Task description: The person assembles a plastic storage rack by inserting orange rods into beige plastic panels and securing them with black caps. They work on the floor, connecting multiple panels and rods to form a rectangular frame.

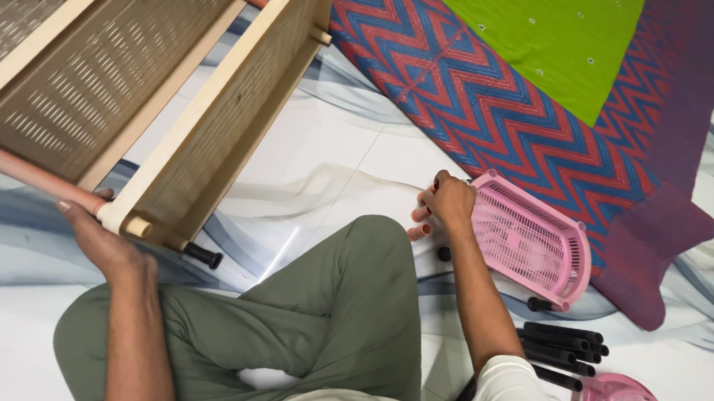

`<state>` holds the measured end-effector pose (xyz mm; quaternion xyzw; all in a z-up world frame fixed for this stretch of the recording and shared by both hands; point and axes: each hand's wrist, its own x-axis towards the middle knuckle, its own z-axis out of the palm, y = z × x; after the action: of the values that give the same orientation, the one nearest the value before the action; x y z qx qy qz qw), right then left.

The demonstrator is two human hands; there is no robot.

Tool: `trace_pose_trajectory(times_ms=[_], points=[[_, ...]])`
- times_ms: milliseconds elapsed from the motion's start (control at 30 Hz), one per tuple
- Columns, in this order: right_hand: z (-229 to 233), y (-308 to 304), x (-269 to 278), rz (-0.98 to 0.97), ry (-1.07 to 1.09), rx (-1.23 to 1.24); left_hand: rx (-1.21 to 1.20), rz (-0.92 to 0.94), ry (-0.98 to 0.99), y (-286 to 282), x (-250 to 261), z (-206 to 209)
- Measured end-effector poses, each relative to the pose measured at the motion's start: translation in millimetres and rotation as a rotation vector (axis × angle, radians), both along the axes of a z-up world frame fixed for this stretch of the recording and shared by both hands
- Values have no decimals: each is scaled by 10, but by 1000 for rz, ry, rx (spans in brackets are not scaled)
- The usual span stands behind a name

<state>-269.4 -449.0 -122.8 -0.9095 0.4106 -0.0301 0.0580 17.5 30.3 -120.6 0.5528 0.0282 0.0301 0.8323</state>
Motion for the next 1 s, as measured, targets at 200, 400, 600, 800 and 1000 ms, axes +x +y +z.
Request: trace_pose_trajectory(times_ms=[200, 400, 600, 800, 1000], points=[[131, 84, 75, -45, 63, 43, -68, -3, -15, 27, 90, -203], [593, 633, 392, 216, -368, 6, 52, -46, -9, -25, 274, -488], [216, 1962, 1258, 555, -192, 640, -78, -188, -231, -123, 156, -168], [-590, 2758, 1981, 438, 384, 1394, -102, -384, -358, -157, -38, 304], [-1202, 3021, 1860, 56, 203, 2252, -89, -293, -271, -205, -56, 347]])
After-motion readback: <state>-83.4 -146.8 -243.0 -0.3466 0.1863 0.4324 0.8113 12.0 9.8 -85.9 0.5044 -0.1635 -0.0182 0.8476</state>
